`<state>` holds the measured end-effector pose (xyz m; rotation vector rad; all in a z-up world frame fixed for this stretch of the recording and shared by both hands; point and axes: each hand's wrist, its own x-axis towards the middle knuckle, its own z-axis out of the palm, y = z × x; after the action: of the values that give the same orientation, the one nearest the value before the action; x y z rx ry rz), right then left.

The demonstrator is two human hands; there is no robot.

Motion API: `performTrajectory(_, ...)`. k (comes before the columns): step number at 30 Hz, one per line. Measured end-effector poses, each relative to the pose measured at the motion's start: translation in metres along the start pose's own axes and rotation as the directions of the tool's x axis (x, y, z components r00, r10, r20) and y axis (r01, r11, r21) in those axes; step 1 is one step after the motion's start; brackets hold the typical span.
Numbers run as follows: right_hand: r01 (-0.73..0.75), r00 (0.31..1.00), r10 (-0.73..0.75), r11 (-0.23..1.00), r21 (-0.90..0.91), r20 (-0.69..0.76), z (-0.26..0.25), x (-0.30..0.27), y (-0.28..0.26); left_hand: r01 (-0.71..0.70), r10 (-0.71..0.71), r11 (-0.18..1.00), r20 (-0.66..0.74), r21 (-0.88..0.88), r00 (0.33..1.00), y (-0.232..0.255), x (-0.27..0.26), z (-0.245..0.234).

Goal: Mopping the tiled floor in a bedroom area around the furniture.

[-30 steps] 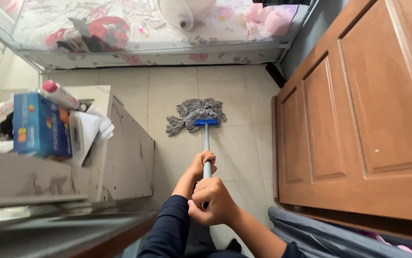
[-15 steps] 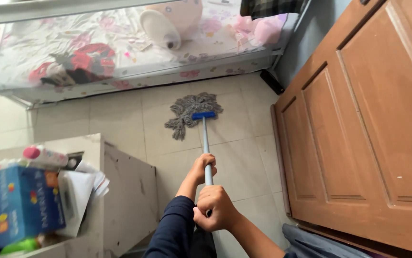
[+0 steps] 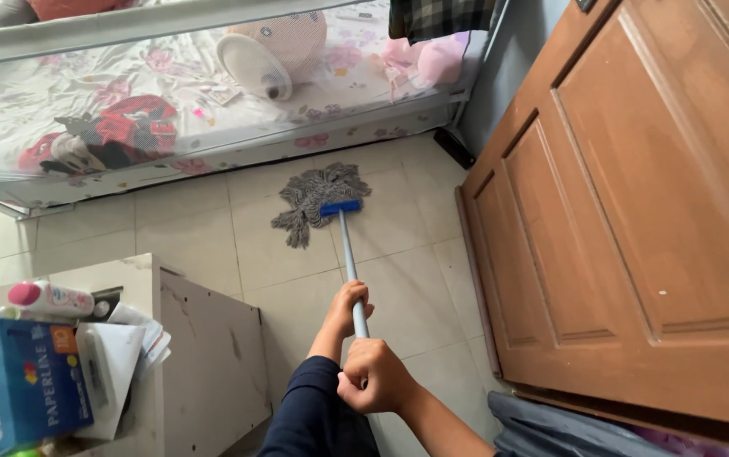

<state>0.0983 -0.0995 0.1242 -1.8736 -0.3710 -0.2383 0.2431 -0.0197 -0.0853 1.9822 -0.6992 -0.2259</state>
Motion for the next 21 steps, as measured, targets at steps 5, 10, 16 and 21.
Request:
performTrajectory(5,-0.051,0.999,0.051,0.998,-0.035,-0.008,-0.012,-0.032,-0.025,-0.038,0.037,0.999,-0.051,-0.026,0.998,0.021,-0.026,0.022)
performTrajectory(10,-0.07,0.997,0.069,0.998,-0.012,-0.031,-0.026,-0.069,-0.057,-0.143,0.137,0.989,-0.109,-0.049,0.985,0.038,-0.059,0.048)
performTrajectory(16,-0.117,0.993,0.116,0.992,-0.047,-0.025,-0.034,-0.117,-0.093,0.001,-0.014,0.992,-0.101,-0.124,0.995,0.056,-0.106,0.082)
performTrajectory(21,-0.139,0.99,0.139,0.99,-0.003,-0.023,-0.041,-0.154,-0.129,-0.095,0.062,0.977,-0.167,-0.192,0.984,0.078,-0.146,0.106)
